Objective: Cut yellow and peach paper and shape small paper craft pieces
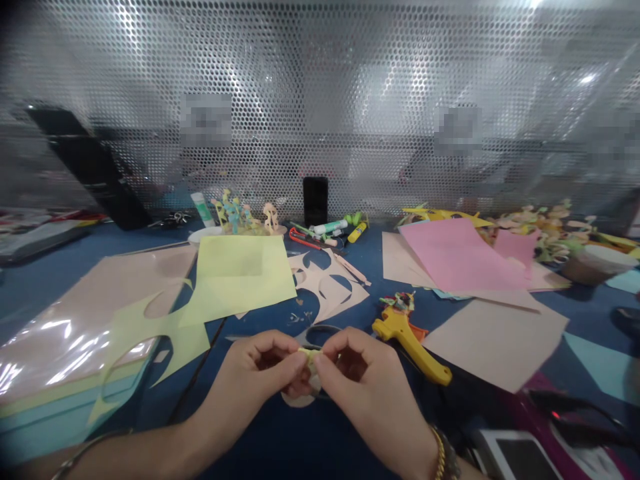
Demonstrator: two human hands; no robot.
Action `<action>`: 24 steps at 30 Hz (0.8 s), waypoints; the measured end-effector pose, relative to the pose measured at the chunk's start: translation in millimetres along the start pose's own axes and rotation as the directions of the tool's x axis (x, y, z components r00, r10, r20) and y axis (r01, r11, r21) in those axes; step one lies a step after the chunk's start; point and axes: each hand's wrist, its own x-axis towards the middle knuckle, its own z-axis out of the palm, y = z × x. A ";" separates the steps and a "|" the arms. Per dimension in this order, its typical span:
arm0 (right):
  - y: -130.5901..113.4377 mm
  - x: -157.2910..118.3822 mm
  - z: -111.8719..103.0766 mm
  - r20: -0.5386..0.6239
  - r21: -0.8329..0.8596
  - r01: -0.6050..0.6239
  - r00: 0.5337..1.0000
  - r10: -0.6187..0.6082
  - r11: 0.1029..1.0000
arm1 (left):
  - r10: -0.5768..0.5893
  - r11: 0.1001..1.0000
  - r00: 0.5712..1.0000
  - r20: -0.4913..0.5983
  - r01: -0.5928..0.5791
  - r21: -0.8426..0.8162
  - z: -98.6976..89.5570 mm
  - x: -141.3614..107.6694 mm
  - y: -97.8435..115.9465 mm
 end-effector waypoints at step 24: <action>3.4 3.9 1.7 0.132 0.137 -0.124 0.986 0.106 0.983 | -0.023 0.999 1.000 0.019 0.024 -0.023 0.1 -1.5 0.4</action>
